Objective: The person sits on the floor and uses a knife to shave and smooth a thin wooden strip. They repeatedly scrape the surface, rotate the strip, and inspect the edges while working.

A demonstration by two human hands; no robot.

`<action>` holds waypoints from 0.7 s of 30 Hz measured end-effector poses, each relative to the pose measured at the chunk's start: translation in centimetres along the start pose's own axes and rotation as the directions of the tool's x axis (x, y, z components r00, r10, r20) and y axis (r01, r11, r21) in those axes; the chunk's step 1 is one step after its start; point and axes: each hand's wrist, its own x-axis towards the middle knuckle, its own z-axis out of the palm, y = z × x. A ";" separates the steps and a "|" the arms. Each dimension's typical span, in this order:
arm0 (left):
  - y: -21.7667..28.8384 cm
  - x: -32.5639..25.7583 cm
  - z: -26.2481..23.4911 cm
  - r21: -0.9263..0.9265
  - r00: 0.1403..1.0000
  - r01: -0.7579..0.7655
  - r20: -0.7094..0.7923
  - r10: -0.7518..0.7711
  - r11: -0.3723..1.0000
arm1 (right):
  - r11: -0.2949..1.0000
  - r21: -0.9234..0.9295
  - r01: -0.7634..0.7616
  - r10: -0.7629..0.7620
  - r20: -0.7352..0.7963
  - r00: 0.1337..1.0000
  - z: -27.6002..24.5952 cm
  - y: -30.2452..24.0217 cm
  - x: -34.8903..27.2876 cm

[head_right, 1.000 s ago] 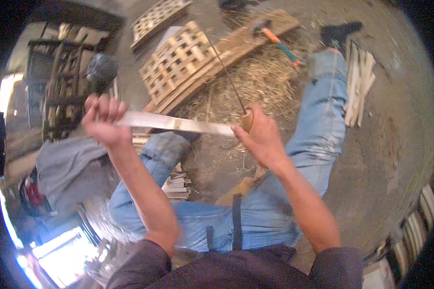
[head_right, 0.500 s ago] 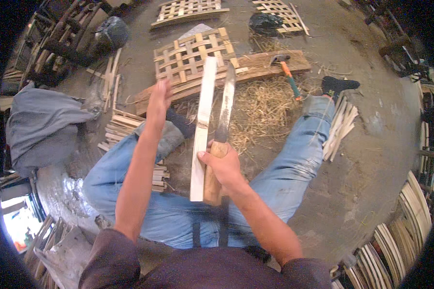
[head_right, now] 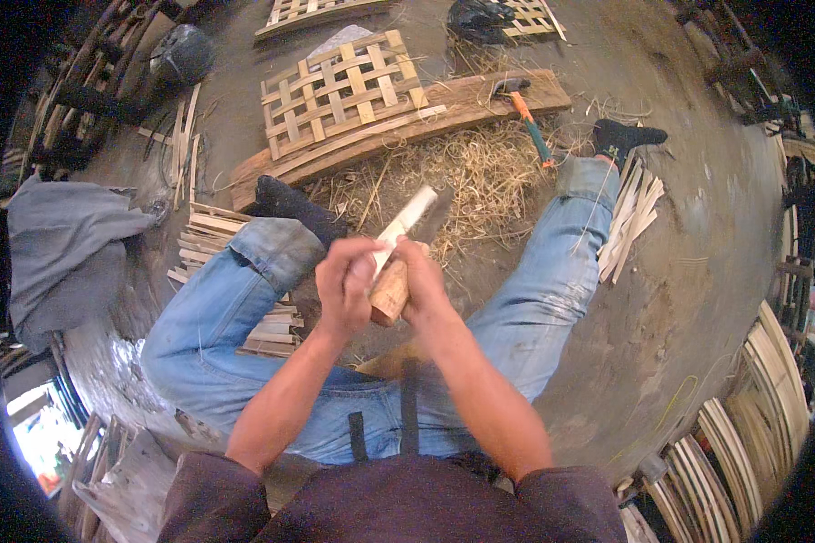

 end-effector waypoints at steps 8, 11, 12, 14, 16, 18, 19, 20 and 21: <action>-1.9 5.8 3.1 -0.350 0.984 0.011 -0.163 -0.072 0.937 | 0.603 -0.737 0.307 -0.347 0.105 0.932 -6.1 -0.9 -1.9; -2.5 8.6 4.9 -0.475 0.980 -0.073 -0.199 -0.027 0.877 | 0.299 -0.872 0.389 -0.413 0.249 0.876 -6.7 -1.7 -3.0; -2.7 9.5 5.7 -0.515 0.976 -0.100 -0.219 -0.017 0.851 | 0.165 -0.884 0.437 -0.445 0.329 0.833 -7.0 -2.0 -3.1; -2.8 10.5 7.0 -0.513 0.961 -0.153 -0.278 0.006 0.845 | 0.148 -0.881 0.448 -0.451 0.343 0.824 -6.7 -2.8 -3.5; -3.2 10.7 7.5 -0.510 0.950 -0.161 -0.312 -0.008 0.845 | 0.134 -0.868 0.477 -0.474 0.367 0.800 -5.4 -3.5 -4.1; -3.9 10.4 8.0 -0.516 0.937 -0.165 -0.349 -0.030 0.840 | 0.118 -0.848 0.517 -0.510 0.395 0.765 -3.8 -4.0 -5.1; -4.2 9.9 8.1 -0.488 0.932 -0.155 -0.360 -0.035 0.859 | 0.130 -0.857 0.499 -0.479 0.386 0.788 -4.0 -3.9 -4.7; -4.1 9.7 8.3 -0.465 0.928 -0.150 -0.370 -0.038 0.873 | 0.136 -0.866 0.481 -0.452 0.377 0.808 -4.3 -4.2 -4.3; -3.9 9.4 8.5 -0.459 0.937 -0.112 -0.344 -0.060 0.881 | 0.142 -0.875 0.463 -0.424 0.369 0.827 -4.6 -4.3 -4.0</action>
